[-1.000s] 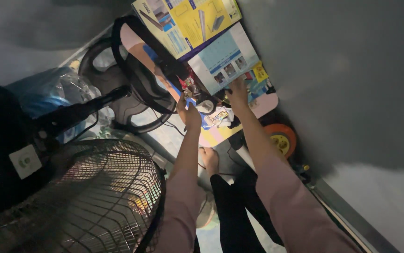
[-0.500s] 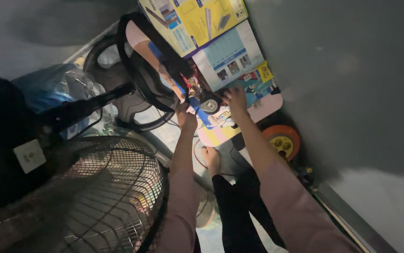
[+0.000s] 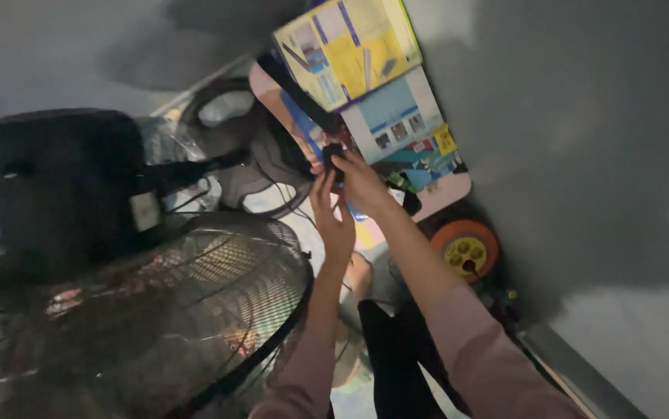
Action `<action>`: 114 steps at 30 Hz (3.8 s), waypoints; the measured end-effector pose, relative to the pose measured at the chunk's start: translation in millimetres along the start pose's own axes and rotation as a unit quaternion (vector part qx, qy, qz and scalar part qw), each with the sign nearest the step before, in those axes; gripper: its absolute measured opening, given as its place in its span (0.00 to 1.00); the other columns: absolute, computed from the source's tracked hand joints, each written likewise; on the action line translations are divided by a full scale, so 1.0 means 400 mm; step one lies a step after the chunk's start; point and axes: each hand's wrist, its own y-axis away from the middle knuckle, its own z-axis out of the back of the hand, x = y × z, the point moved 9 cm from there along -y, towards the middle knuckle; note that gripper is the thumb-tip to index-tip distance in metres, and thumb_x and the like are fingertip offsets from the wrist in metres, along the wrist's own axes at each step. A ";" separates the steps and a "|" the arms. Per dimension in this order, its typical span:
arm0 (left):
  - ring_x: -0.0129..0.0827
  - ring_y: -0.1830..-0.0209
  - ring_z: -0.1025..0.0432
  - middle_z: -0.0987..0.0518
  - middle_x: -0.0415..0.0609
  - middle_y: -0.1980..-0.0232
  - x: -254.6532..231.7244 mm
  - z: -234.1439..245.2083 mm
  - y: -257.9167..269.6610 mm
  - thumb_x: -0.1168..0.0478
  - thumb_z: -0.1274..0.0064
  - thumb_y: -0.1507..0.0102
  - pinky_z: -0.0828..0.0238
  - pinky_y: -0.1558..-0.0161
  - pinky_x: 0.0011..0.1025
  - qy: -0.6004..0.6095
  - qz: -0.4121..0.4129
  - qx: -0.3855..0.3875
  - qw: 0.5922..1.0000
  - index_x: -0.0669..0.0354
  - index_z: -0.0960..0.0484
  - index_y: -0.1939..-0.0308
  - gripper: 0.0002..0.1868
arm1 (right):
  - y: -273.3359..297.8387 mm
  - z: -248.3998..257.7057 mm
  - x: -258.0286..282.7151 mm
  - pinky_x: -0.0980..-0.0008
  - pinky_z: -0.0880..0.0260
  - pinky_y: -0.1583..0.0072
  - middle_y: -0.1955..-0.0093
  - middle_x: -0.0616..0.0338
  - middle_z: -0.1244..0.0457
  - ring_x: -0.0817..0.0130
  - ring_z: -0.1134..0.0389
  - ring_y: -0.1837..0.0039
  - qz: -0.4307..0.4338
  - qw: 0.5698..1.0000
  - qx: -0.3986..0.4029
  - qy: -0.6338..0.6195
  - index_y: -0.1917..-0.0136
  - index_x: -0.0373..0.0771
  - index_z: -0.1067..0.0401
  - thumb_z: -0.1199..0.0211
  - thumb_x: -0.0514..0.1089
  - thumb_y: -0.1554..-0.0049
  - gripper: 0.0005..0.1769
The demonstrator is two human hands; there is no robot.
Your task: The person organizes a bedroom by handling a dress on a hanger, looking through a notebook, putting away a small bottle, and folding clothing items on a bed.
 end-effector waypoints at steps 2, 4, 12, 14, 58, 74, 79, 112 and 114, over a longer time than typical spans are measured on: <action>0.57 0.23 0.42 0.37 0.64 0.24 -0.093 0.039 0.017 0.71 0.56 0.32 0.46 0.25 0.46 0.003 -0.041 0.006 0.999 0.64 0.37 0.26 0.28 | 0.057 -0.079 0.068 0.53 0.31 0.39 0.43 0.52 0.33 0.57 0.31 0.39 0.011 1.000 -0.001 0.016 0.32 0.40 0.37 0.44 0.49 0.36 0.22; 0.58 0.22 0.45 0.40 0.66 0.23 -0.176 0.074 0.047 0.69 0.56 0.31 0.50 0.24 0.47 -0.005 -0.063 0.001 0.998 0.67 0.42 0.24 0.30 | 0.138 -0.158 0.121 0.53 0.31 0.37 0.43 0.53 0.34 0.55 0.30 0.40 0.030 0.999 0.026 -0.013 0.32 0.41 0.36 0.43 0.47 0.36 0.21; 0.58 0.24 0.45 0.40 0.62 0.25 -0.477 0.188 0.227 0.72 0.48 0.35 0.48 0.22 0.47 -0.021 -0.167 0.005 0.986 0.65 0.43 0.24 0.36 | 0.578 -0.307 0.240 0.57 0.27 0.38 0.45 0.47 0.33 0.52 0.29 0.41 0.169 0.981 -0.057 0.070 0.36 0.29 0.33 0.46 0.45 0.32 0.18; 0.56 0.23 0.44 0.42 0.60 0.27 -0.546 0.250 0.274 0.73 0.43 0.37 0.43 0.22 0.44 -0.009 -0.185 0.010 0.983 0.60 0.39 0.25 0.37 | 0.732 -0.368 0.305 0.60 0.27 0.37 0.42 0.43 0.35 0.51 0.30 0.39 0.309 0.907 -0.078 0.275 0.35 0.30 0.34 0.47 0.45 0.30 0.18; 0.20 0.76 0.28 0.24 0.42 0.72 -0.720 1.997 1.337 0.48 0.54 0.26 0.33 0.73 0.23 0.245 0.140 -0.262 0.923 0.64 0.18 0.63 0.23 | 1.611 -1.589 -1.057 0.67 0.43 0.25 0.29 0.55 0.41 0.65 0.40 0.26 0.036 0.680 0.609 0.407 0.23 0.35 0.41 0.40 0.74 0.40 0.49; 0.19 0.79 0.31 0.24 0.40 0.73 -0.603 2.251 1.659 0.41 0.57 0.29 0.36 0.75 0.20 0.316 0.123 -0.550 0.763 0.60 0.20 0.57 0.25 | 1.788 -1.485 -1.441 0.65 0.35 0.34 0.33 0.57 0.38 0.68 0.35 0.34 0.080 0.493 0.719 0.483 0.26 0.33 0.45 0.22 0.54 0.47 0.48; 0.22 0.75 0.31 0.23 0.44 0.70 -0.529 2.395 1.789 0.40 0.59 0.24 0.35 0.71 0.22 0.305 0.080 -0.612 0.725 0.63 0.22 0.57 0.28 | 1.781 -1.486 -1.563 0.72 0.30 0.51 0.58 0.64 0.30 0.78 0.34 0.54 -0.141 0.485 0.644 0.575 0.49 0.29 0.22 0.25 0.46 0.45 0.18; 0.24 0.61 0.26 0.18 0.41 0.52 0.470 2.542 1.400 0.56 0.55 0.29 0.31 0.59 0.21 0.449 0.310 -0.461 0.700 0.57 0.19 0.44 0.14 | 1.224 -2.997 -1.508 0.64 0.22 0.55 0.55 0.47 0.31 0.59 0.26 0.57 0.015 0.681 0.589 0.435 0.43 0.30 0.30 0.32 0.36 0.29 0.08; 0.25 0.62 0.27 0.19 0.42 0.53 0.567 2.524 1.385 0.56 0.55 0.29 0.32 0.60 0.22 0.456 0.318 -0.463 0.691 0.57 0.19 0.45 0.14 | 1.175 -2.987 -1.563 0.63 0.22 0.57 0.55 0.51 0.33 0.59 0.27 0.59 0.007 0.673 0.589 0.447 0.44 0.32 0.30 0.29 0.36 0.30 0.10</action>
